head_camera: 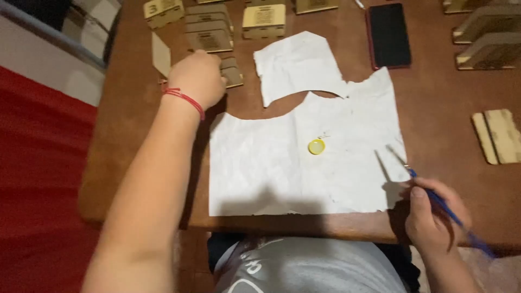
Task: Applying glue to the edges of laser-cut wooden pieces using a paintbrush for assembly.
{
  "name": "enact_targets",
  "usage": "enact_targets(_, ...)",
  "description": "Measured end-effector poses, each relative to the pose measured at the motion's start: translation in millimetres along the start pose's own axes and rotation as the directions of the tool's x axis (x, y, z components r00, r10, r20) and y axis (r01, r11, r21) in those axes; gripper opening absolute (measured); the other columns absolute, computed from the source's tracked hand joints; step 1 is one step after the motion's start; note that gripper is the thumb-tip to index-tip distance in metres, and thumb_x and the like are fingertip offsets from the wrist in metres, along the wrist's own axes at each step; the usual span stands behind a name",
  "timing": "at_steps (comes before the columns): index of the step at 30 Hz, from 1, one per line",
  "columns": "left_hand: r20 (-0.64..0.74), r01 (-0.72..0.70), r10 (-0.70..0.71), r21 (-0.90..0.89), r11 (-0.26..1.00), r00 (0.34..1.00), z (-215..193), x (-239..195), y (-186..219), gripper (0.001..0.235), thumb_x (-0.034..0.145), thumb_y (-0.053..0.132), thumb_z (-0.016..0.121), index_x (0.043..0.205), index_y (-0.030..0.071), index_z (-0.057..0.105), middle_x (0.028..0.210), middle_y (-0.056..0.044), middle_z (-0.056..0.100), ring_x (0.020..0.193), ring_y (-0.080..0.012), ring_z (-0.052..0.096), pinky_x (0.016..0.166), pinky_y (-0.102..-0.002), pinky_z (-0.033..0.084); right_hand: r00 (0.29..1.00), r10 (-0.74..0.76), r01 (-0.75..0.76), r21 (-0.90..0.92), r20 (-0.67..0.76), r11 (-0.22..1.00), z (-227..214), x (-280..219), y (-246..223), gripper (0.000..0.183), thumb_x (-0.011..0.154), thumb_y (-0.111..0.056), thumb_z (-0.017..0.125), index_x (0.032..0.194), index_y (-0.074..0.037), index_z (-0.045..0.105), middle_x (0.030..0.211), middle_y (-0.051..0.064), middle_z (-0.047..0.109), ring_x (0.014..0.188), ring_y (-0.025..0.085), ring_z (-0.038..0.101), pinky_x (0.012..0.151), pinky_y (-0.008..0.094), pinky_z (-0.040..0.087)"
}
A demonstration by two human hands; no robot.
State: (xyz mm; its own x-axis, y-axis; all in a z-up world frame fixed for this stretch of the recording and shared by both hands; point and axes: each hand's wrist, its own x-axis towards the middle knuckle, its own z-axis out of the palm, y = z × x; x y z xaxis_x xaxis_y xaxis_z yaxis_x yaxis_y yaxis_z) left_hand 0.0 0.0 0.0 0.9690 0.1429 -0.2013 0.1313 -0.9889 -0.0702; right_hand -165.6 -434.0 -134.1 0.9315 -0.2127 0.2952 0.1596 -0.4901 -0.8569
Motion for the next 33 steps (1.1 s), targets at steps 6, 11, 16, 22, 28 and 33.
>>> enact_targets(6, -0.077, -0.141, 0.149, 0.109, 0.984, 0.986, 14.0, 15.2, -10.8, 0.021, 0.089, 0.029, 0.063, 0.100, 0.018, 0.078, 0.095, -0.018, 0.071, 0.085, -0.0428, 0.069, 0.069, -0.053, 0.056, 0.906, -0.421, 0.415, 0.106, 0.047, 0.904, -1.0, 19.8, -30.8, 0.029, 0.098, -0.018, 0.058, 0.097, 0.010, 0.067, 0.084, 0.020, 0.066, 0.081, 0.031, 0.064, 0.079, 0.037, 0.051)
enact_targets(11, -0.125, -0.152, 0.164, 0.106, 0.983, 0.978, 30.0, 20.8, -21.3, 0.019, 0.089, 0.028, 0.061, 0.077, 0.017, 0.070, 0.079, -0.013, 0.067, 0.076, -0.0412, 0.065, 0.061, -0.051, 0.052, 0.912, -0.398, 0.311, 0.468, 0.097, 0.827, 12.5, 45.7, -42.5, 0.024, 0.104, -0.026, 0.053, 0.103, -0.003, 0.059, 0.101, 0.017, 0.066, 0.079, 0.020, 0.071, 0.069, 0.025, 0.066)
enact_targets(16, -0.012, -0.144, 0.147, 0.113, 0.983, 0.989, 36.7, 20.6, -18.1, 0.020, 0.090, 0.028, 0.061, 0.085, 0.011, 0.068, 0.090, -0.015, 0.071, 0.085, -0.0424, 0.067, 0.067, -0.053, 0.054, 0.945, -0.144, 0.034, 0.352, 0.293, 0.935, 31.9, 61.6, -101.3, 0.009, 0.096, 0.009, 0.058, 0.098, 0.001, 0.053, 0.108, 0.025, 0.064, 0.102, 0.030, 0.067, 0.081, 0.033, 0.063)
enact_targets(22, -0.220, -0.193, 0.171, -0.083, 0.978, 0.960, 14.8, -20.9, 1.6, 0.022, 0.099, 0.025, 0.058, 0.100, 0.009, 0.072, 0.095, -0.020, 0.072, 0.084, -0.0501, 0.065, 0.070, -0.060, 0.050, 0.851, -0.006, 0.050, -0.070, 0.525, 0.996, 44.7, 86.1, -129.9, 0.012, 0.090, -0.009, 0.068, 0.102, -0.011, 0.070, 0.101, 0.002, 0.076, 0.094, 0.013, 0.072, 0.086, 0.025, 0.057)
enact_targets(28, -0.228, -0.226, 0.064, -0.818, 0.529, 0.972, 27.8, -91.0, 71.6, 0.009, 0.094, 0.019, 0.060, 0.093, 0.012, 0.065, 0.091, 0.000, 0.075, 0.080, -0.0136, 0.071, 0.065, -0.033, 0.053, 0.607, -0.489, 0.538, 0.129, 0.626, 0.833, 69.8, 102.1, -120.4, 0.003, 0.095, -0.004, 0.066, 0.097, -0.001, 0.065, 0.094, 0.012, 0.068, 0.086, 0.028, 0.064, 0.075, 0.039, 0.048)
enact_targets(33, -0.192, -0.211, 0.125, -0.964, 0.162, 0.973, 84.5, -75.3, 76.5, 0.040, 0.094, 0.006, 0.050, 0.134, 0.005, 0.056, 0.120, -0.012, 0.071, 0.112, -0.0236, 0.067, 0.098, -0.046, 0.051, 0.749, -0.298, 0.332, 0.054, 0.591, 0.942, 81.8, 95.7, -119.9, 0.010, 0.094, -0.004, 0.070, 0.104, -0.004, 0.070, 0.078, 0.013, 0.067, 0.071, 0.026, 0.067, 0.061, 0.034, 0.054)
